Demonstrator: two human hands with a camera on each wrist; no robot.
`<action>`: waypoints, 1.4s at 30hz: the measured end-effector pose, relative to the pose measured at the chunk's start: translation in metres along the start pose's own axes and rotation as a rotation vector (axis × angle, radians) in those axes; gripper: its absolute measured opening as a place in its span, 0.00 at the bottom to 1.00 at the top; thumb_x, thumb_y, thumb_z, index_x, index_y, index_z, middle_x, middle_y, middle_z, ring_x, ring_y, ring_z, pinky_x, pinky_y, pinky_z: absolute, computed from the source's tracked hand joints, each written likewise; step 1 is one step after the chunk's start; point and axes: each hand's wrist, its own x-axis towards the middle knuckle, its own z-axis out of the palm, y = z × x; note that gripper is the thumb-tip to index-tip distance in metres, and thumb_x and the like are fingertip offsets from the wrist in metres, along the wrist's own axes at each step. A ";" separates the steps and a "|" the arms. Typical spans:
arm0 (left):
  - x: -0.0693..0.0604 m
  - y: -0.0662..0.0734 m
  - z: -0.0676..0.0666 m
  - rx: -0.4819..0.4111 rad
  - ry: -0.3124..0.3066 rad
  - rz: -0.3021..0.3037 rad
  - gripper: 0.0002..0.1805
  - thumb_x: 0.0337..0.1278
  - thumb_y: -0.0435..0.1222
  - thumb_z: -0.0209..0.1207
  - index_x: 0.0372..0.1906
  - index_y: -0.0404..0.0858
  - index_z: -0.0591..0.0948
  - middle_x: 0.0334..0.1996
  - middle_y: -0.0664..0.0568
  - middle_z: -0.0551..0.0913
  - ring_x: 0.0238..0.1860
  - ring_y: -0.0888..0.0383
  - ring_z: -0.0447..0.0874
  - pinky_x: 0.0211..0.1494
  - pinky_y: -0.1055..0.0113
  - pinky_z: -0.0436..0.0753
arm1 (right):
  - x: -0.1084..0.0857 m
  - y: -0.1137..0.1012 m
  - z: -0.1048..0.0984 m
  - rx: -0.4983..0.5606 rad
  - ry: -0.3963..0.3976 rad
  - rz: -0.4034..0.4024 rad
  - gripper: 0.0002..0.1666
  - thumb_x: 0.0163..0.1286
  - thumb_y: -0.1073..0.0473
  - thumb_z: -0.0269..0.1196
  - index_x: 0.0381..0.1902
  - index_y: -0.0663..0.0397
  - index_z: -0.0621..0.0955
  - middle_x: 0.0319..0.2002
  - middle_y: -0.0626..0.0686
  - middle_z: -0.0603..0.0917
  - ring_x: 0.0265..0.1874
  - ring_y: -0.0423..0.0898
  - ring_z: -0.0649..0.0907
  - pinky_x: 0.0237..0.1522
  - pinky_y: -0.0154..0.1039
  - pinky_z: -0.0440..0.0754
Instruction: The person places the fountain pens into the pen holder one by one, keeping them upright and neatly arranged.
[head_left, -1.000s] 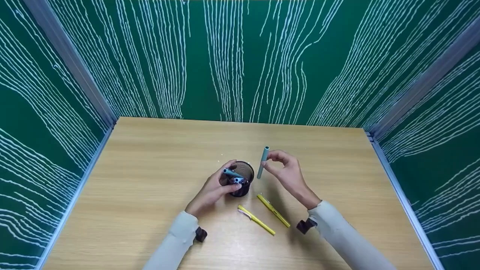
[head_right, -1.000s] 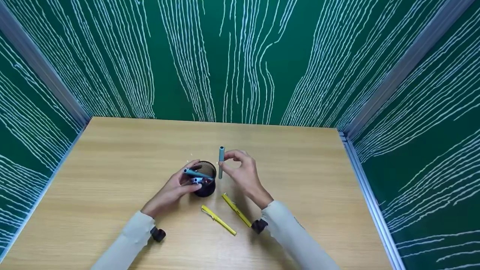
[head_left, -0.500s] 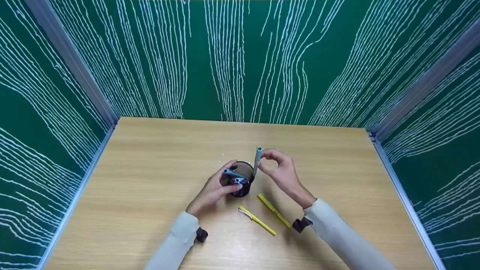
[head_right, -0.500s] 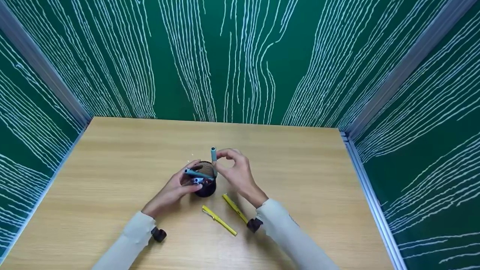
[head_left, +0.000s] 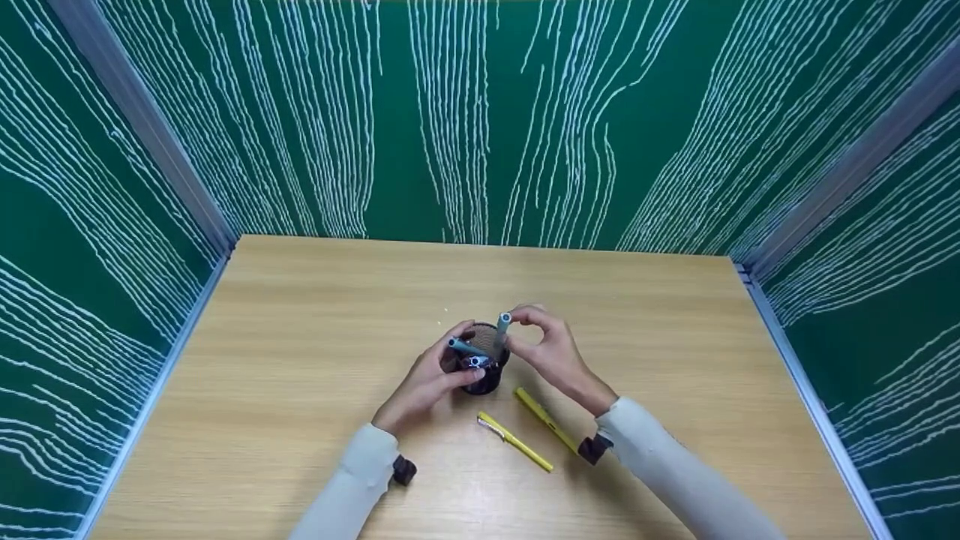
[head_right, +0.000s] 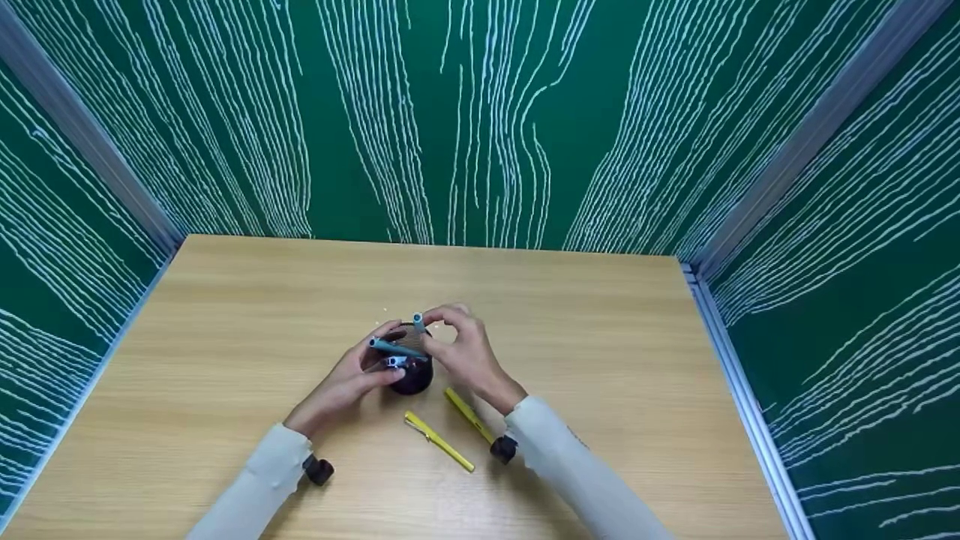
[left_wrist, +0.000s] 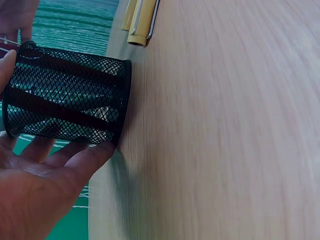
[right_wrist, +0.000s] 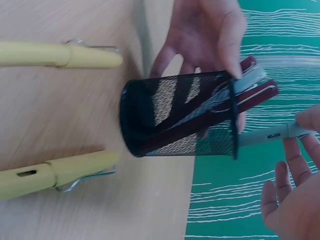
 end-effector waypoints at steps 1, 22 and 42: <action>0.000 0.000 0.000 0.001 0.001 0.000 0.47 0.68 0.39 0.75 0.87 0.49 0.66 0.80 0.44 0.73 0.78 0.43 0.73 0.84 0.42 0.63 | 0.000 0.003 0.001 -0.003 -0.005 -0.004 0.16 0.66 0.73 0.76 0.48 0.53 0.92 0.49 0.49 0.89 0.55 0.50 0.82 0.64 0.57 0.76; -0.001 0.003 -0.001 0.069 0.019 -0.008 0.48 0.66 0.43 0.76 0.87 0.52 0.67 0.81 0.51 0.73 0.83 0.45 0.65 0.86 0.39 0.55 | 0.000 0.026 0.008 -0.047 -0.125 -0.027 0.15 0.66 0.75 0.75 0.49 0.59 0.91 0.50 0.53 0.91 0.58 0.55 0.83 0.67 0.48 0.76; -0.002 0.003 -0.002 0.056 0.010 -0.007 0.47 0.67 0.42 0.75 0.87 0.55 0.67 0.82 0.53 0.72 0.82 0.47 0.65 0.86 0.40 0.56 | -0.002 0.030 0.011 -0.107 -0.154 -0.013 0.16 0.68 0.73 0.75 0.52 0.55 0.92 0.51 0.50 0.91 0.60 0.53 0.81 0.68 0.52 0.76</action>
